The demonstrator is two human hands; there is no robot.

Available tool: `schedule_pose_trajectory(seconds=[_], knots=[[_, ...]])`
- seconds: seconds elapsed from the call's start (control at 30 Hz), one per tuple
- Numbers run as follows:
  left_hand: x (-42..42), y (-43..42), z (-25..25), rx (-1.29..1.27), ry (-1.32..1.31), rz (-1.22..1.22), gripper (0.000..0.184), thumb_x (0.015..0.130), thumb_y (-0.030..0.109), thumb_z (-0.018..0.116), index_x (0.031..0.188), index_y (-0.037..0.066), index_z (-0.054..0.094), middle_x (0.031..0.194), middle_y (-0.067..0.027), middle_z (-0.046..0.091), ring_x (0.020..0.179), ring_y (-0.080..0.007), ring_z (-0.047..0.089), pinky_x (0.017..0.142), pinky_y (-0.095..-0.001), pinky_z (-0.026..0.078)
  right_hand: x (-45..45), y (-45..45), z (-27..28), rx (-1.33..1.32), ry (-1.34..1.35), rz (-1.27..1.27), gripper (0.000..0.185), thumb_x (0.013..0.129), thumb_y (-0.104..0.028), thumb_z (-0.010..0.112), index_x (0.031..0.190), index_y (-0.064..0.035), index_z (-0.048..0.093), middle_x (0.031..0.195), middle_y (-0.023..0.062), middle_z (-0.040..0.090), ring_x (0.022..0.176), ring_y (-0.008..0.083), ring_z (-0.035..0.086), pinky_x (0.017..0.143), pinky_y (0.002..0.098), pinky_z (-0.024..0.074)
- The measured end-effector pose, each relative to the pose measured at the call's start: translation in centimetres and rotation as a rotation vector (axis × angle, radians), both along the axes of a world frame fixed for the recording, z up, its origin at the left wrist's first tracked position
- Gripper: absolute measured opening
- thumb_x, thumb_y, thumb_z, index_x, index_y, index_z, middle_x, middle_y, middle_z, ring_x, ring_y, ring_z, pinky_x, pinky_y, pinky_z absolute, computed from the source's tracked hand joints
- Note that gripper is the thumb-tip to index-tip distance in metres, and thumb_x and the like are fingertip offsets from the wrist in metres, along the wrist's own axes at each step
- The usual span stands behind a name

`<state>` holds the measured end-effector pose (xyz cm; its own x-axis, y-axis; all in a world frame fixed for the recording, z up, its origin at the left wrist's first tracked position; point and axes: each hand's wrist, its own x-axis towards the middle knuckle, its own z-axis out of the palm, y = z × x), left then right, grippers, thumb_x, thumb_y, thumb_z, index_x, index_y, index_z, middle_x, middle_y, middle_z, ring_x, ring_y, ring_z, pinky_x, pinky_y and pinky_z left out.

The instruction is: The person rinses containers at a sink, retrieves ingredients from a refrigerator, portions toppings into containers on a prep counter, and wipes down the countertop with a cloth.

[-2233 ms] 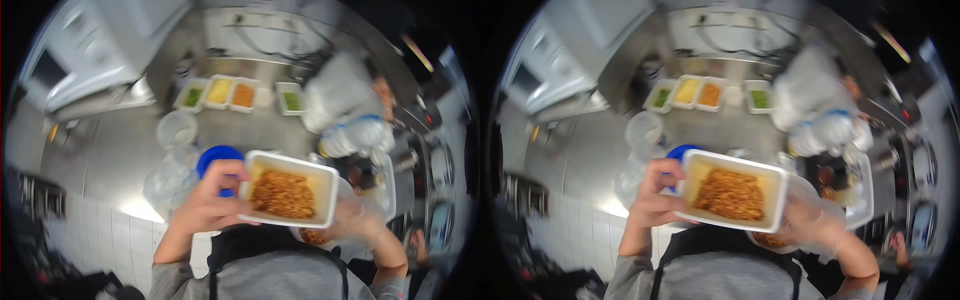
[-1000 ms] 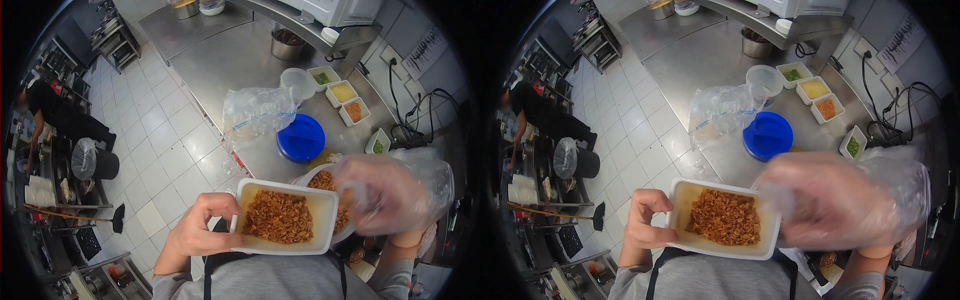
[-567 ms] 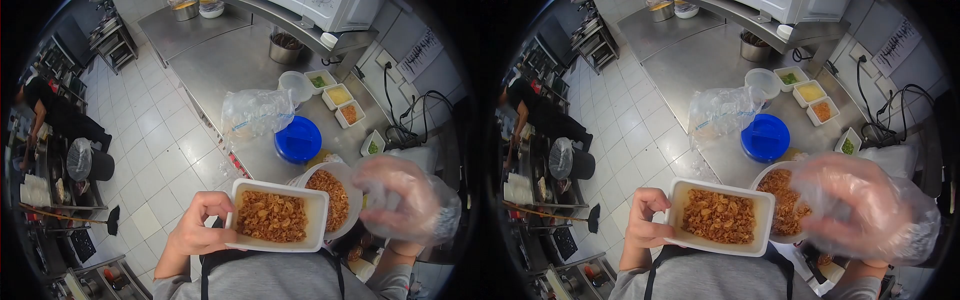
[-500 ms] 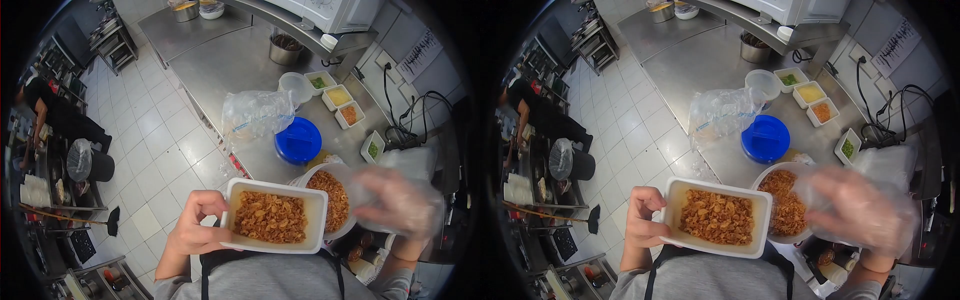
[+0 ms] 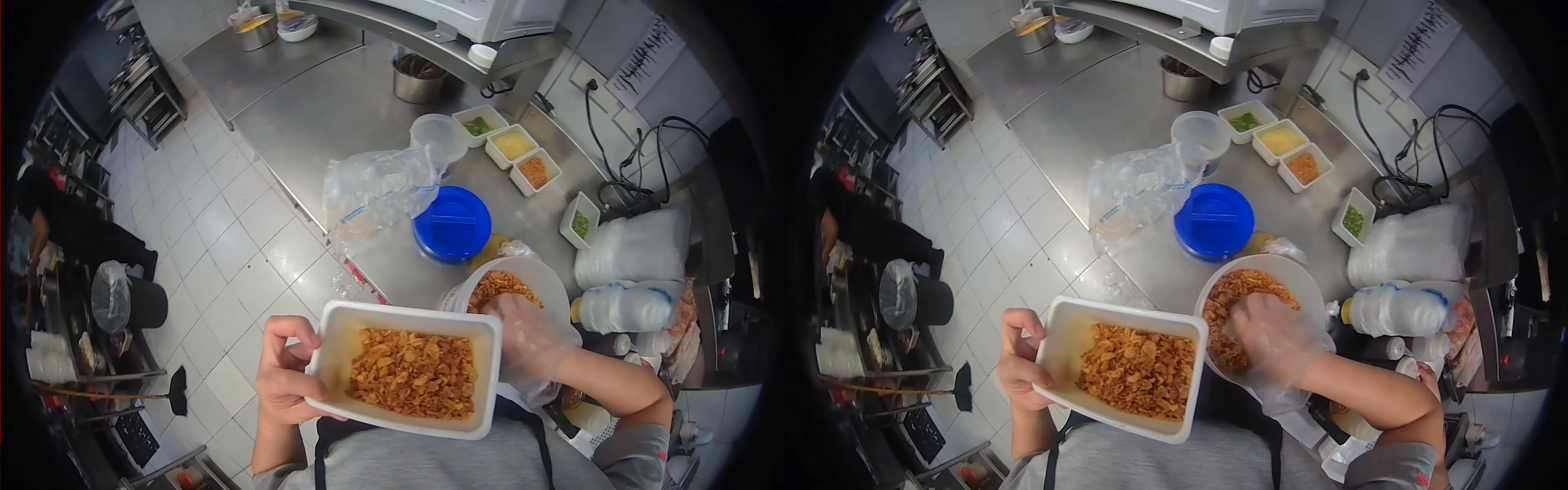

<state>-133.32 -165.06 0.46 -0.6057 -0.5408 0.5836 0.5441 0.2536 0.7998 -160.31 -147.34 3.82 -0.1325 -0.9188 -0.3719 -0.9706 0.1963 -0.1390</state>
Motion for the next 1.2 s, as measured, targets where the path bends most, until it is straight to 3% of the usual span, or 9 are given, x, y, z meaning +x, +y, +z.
schedule_pose_trajectory(seconds=[0.1, 0.23, 0.3, 0.47, 0.63, 0.93, 1.07, 1.13, 1.2], knots=[[0.1, -0.2, 0.1, -0.056, -0.040, 0.013, 0.029, 0.062, 0.015, 0.089, 0.072, 0.003, 0.064, 0.112, -0.0156, 0.036, 0.090, -0.0302, 0.066, 0.072, -0.0290, 0.057, -0.9, -0.6, -0.1, -0.048, -0.092, 0.013, 0.030, 0.070, -0.009, 0.064, 0.100, -0.0051, 0.059, 0.098, 0.0162, 0.056, 0.099, 0.0341, 0.056, 0.084, 0.0436, 0.0478], [-0.4, -0.9, 1.1, -0.233, -0.142, -0.028, 0.026, 0.063, 0.013, 0.088, 0.076, 0.004, 0.067, 0.112, -0.0149, 0.038, 0.092, -0.0277, 0.064, 0.074, -0.0301, 0.056, -4.0, -0.2, -2.7, -0.080, -0.286, -0.107, 0.027, 0.071, -0.009, 0.064, 0.097, -0.0045, 0.059, 0.091, 0.0142, 0.059, 0.084, 0.0311, 0.060, 0.075, 0.0401, 0.0489], [-1.7, -1.1, 1.9, -0.322, -0.145, -0.065, 0.023, 0.066, 0.012, 0.087, 0.078, 0.004, 0.069, 0.112, -0.0150, 0.040, 0.090, -0.0256, 0.063, 0.075, -0.0300, 0.055, -4.1, -1.2, 2.0, 0.065, -0.463, -0.275, 0.026, 0.071, -0.007, 0.062, 0.096, -0.0039, 0.058, 0.086, 0.0098, 0.059, 0.077, 0.0249, 0.060, 0.070, 0.0359, 0.0488], [-4.8, -1.8, 2.3, -0.463, -0.136, -0.162, 0.016, 0.073, 0.012, 0.080, 0.082, 0.004, 0.069, 0.113, -0.0150, 0.042, 0.079, -0.0180, 0.058, 0.070, -0.0262, 0.051, -4.5, -0.5, 10.6, -0.187, -0.792, -0.486, 0.025, 0.069, -0.003, 0.063, 0.093, -0.0064, 0.054, 0.081, -0.0029, 0.049, 0.076, 0.0084, 0.048, 0.065, 0.0257, 0.0434], [-8.6, -1.2, 2.8, -0.446, -0.173, -0.317, 0.021, 0.072, 0.012, 0.082, 0.083, 0.004, 0.067, 0.114, -0.0130, 0.042, 0.070, -0.0135, 0.055, 0.061, -0.0247, 0.047, -2.2, -1.9, 16.8, -0.144, -0.507, -0.115, 0.030, 0.071, -0.004, 0.065, 0.099, -0.0065, 0.055, 0.088, 0.0075, 0.058, 0.084, 0.0211, 0.060, 0.073, 0.0333, 0.0486], [-10.9, -0.9, 1.1, -0.327, -0.164, -0.372, 0.022, 0.070, 0.013, 0.084, 0.082, 0.005, 0.067, 0.115, -0.0132, 0.041, 0.072, -0.0136, 0.055, 0.063, -0.0251, 0.048, -1.8, -0.5, 14.5, -0.366, -0.439, 0.061, 0.037, 0.076, -0.011, 0.072, 0.111, -0.0052, 0.061, 0.114, 0.0103, 0.059, 0.100, 0.0256, 0.060, 0.084, 0.0371, 0.0494], [-9.0, -3.2, 1.3, -0.477, -0.076, -0.134, 0.026, 0.067, 0.017, 0.086, 0.081, 0.008, 0.067, 0.111, -0.0121, 0.039, 0.086, -0.0179, 0.058, 0.068, -0.0239, 0.052, -3.3, 1.7, 16.8, -0.408, -0.533, -0.321, 0.040, 0.075, -0.012, 0.076, 0.112, -0.0054, 0.062, 0.115, 0.0110, 0.060, 0.102, 0.0239, 0.060, 0.086, 0.0360, 0.0494], [-7.3, -4.7, 1.8, -0.437, -0.039, 0.057, 0.028, 0.065, 0.019, 0.087, 0.077, 0.009, 0.064, 0.108, -0.0103, 0.036, 0.091, -0.0201, 0.059, 0.070, -0.0245, 0.054, -4.5, 2.8, 12.7, -0.469, -0.465, -0.446, 0.044, 0.074, -0.014, 0.078, 0.114, -0.0053, 0.061, 0.115, 0.0120, 0.060, 0.102, 0.0227, 0.060, 0.087, 0.0360, 0.0488], [-6.1, -5.9, 2.3, -0.409, -0.017, 0.198, 0.030, 0.063, 0.020, 0.088, 0.074, 0.011, 0.062, 0.107, -0.0093, 0.034, 0.093, -0.0213, 0.060, 0.071, -0.0251, 0.056, -4.4, 1.7, 10.3, -0.206, -0.315, -0.235, 0.059, 0.072, -0.019, 0.077, 0.124, -0.0069, 0.055, 0.121, 0.0166, 0.054, 0.113, 0.0307, 0.055, 0.095, 0.0389, 0.0471]])
